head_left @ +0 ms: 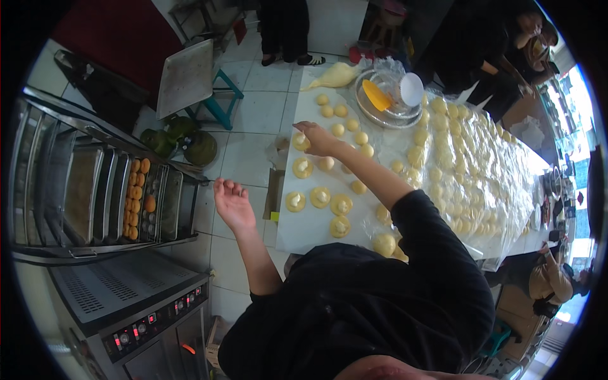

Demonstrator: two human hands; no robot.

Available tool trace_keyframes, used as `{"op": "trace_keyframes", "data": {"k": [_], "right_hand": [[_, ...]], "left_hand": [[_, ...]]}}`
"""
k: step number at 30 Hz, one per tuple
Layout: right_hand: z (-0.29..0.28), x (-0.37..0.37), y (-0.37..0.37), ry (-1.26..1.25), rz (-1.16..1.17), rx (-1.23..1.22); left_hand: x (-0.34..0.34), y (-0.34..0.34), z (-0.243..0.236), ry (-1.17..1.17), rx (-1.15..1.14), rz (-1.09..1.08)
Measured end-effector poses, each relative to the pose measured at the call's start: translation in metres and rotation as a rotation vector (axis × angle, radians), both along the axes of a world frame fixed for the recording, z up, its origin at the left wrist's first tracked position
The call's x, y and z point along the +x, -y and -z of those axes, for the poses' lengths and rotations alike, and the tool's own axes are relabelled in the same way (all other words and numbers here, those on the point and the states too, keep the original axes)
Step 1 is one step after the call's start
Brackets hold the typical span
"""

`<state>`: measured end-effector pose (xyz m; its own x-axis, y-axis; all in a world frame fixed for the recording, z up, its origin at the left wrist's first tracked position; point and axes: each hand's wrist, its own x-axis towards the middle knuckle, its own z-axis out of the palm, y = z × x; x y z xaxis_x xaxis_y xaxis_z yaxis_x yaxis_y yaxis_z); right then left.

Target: The person picks up cream-filled dough portions from the table and folds them into round balls by hand.

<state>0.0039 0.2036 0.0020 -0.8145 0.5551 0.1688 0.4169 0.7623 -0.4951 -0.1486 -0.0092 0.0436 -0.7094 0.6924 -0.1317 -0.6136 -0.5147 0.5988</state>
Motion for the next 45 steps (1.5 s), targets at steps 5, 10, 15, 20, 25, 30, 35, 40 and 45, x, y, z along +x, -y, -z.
{"op": "trace_keyframes", "data": {"k": [5, 10, 15, 20, 25, 30, 35, 40, 45], "right_hand": [[0.0, -0.016, -0.036, 0.31, -0.251, -0.091], [-0.009, -0.017, -0.025, 0.051, -0.174, -0.03], [0.001, -0.002, -0.031, 0.026, -0.146, -0.084], [-0.042, 0.024, 0.013, -0.337, -0.1, -0.378], [-0.061, 0.073, 0.057, -0.336, 0.041, -0.613], [-0.055, 0.122, 0.082, -0.448, 0.088, -0.911], [-0.039, 0.149, 0.102, -0.553, 0.237, -0.908], [-0.029, 0.159, 0.114, -0.476, 0.505, -0.799], [-0.006, 0.12, 0.15, -0.369, 0.688, -0.223]], "left_hand": [[-0.019, 0.026, 0.019, 0.004, -0.111, -0.168], [-0.037, 0.032, 0.034, -0.048, -0.218, -0.266], [-0.008, -0.015, 0.012, -0.226, -0.331, 0.034], [0.044, -0.053, 0.002, -0.691, -0.269, 0.388], [0.069, -0.059, 0.008, -0.832, -0.257, 0.6], [0.101, -0.056, -0.004, -0.8, -0.214, 0.719], [0.111, -0.05, -0.009, -0.829, -0.267, 0.874], [0.127, -0.045, -0.034, -1.205, -0.609, 0.852], [0.149, -0.037, 0.025, -1.391, -0.493, 0.74]]}}
